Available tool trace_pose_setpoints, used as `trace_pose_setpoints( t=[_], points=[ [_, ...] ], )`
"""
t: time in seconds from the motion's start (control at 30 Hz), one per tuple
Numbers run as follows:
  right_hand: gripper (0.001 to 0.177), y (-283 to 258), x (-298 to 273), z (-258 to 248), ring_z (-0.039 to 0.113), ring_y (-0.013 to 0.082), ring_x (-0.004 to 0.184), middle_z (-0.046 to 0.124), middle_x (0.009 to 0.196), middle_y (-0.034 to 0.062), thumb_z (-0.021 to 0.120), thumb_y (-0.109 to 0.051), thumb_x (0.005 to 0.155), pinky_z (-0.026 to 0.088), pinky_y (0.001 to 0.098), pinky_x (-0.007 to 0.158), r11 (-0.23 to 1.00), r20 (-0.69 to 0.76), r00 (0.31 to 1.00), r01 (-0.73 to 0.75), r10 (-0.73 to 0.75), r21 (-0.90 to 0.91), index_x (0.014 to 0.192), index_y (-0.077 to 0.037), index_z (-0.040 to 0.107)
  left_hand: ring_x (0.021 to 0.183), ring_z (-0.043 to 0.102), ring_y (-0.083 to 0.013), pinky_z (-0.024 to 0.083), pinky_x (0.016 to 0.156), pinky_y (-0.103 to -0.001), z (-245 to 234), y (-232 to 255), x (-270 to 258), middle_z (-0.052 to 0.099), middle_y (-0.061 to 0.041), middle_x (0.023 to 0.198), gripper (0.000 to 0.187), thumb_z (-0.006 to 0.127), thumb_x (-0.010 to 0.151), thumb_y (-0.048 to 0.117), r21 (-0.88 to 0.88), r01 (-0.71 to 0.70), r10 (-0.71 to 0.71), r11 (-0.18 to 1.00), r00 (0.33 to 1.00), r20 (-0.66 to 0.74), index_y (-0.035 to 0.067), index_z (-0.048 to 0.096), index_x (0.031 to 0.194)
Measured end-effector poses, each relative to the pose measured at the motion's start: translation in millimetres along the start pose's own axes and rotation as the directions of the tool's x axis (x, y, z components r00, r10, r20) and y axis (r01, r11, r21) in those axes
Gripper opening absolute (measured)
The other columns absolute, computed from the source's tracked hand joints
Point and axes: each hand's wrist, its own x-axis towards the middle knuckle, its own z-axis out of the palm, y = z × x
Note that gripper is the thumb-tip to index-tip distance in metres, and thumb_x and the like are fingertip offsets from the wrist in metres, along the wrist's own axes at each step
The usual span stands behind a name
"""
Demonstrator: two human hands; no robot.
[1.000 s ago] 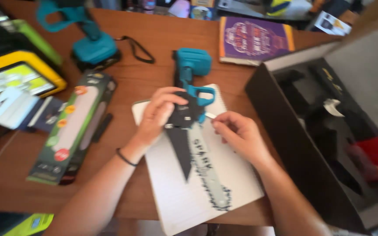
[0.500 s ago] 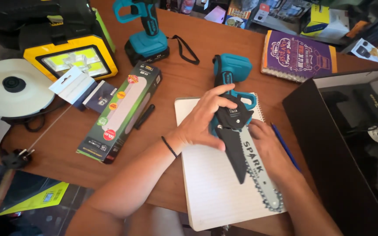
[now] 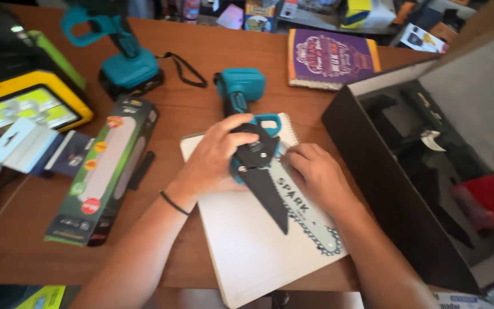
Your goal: Assembling a mini handheld chainsaw by fitting the chain onto the guide bar and motor unit
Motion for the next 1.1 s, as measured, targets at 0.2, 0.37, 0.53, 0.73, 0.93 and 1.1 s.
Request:
trace_pose_setpoints(
  t=[0.2,0.37,0.53,0.73,0.93,1.1],
  points=[
    [0.02,7,0,-2,0.067,0.0373,0.104,0.061,0.117,0.0101,0.07,-0.011,0.088,0.059,0.0485,0.079,0.98,-0.007,0.98,-0.198,0.198,0.0,0.107,-0.012,0.066,0.128,0.055,-0.0334,0.043,0.11,-0.041,7,7,-2,0.051,-0.013,0.145,0.07,0.083,0.079,0.054,0.009,0.054,-0.053,0.998,0.995,-0.087,0.014,0.059,0.13],
    [0.02,15,-2,4,0.072,0.0318,0.1,0.066,0.11,0.0061,0.068,-0.015,0.091,0.059,0.0427,0.081,0.952,0.021,0.952,-0.307,0.306,0.015,0.111,-0.018,0.069,0.123,0.061,-0.0313,0.048,0.106,-0.039,8,7,1,0.056,-0.012,0.142,0.056,0.082,0.083,0.043,0.049,0.04,-0.035,0.998,0.994,-0.103,0.015,0.063,0.127],
    [0.021,28,-7,11,0.073,0.0301,0.098,0.068,0.105,0.0045,0.068,-0.013,0.092,0.059,0.0413,0.082,0.936,-0.021,0.937,-0.348,0.349,0.042,0.112,-0.019,0.07,0.117,0.067,-0.0321,0.053,0.1,-0.038,-3,13,9,0.061,-0.012,0.14,0.042,0.079,0.088,0.023,0.076,0.023,-0.016,0.997,0.996,-0.083,0.016,0.068,0.127],
    [0.023,43,-12,15,0.071,0.0296,0.099,0.066,0.107,0.0067,0.065,-0.013,0.094,0.059,0.0402,0.082,0.916,0.008,0.918,-0.395,0.397,-0.072,0.116,-0.018,0.067,0.115,0.069,-0.0331,0.055,0.1,-0.039,-19,10,14,0.063,-0.012,0.14,0.064,0.09,0.067,0.032,0.026,0.052,-0.05,0.998,0.997,-0.051,0.016,0.069,0.126],
    [0.023,46,-13,18,0.071,0.026,0.095,0.069,0.103,0.0065,0.068,-0.011,0.092,0.059,0.0357,0.08,0.898,0.056,0.904,-0.412,0.424,-0.154,0.114,-0.018,0.069,0.12,0.066,-0.0433,0.05,0.104,-0.047,-45,-4,15,0.065,-0.023,0.137,0.039,0.078,0.092,0.021,-0.04,0.114,-0.119,0.993,0.981,-0.155,0.005,0.067,0.127],
    [0.02,52,-18,29,0.068,0.0248,0.093,0.067,0.101,0.0048,0.068,-0.014,0.092,0.059,0.0348,0.079,0.909,0.004,0.926,-0.371,0.378,-0.19,0.111,-0.019,0.07,0.133,0.055,-0.0403,0.041,0.116,-0.047,-69,-10,12,0.052,-0.031,0.146,0.059,0.074,0.091,0.024,-0.238,0.226,-0.257,0.945,0.96,-0.108,-0.008,0.053,0.135]
  ],
)
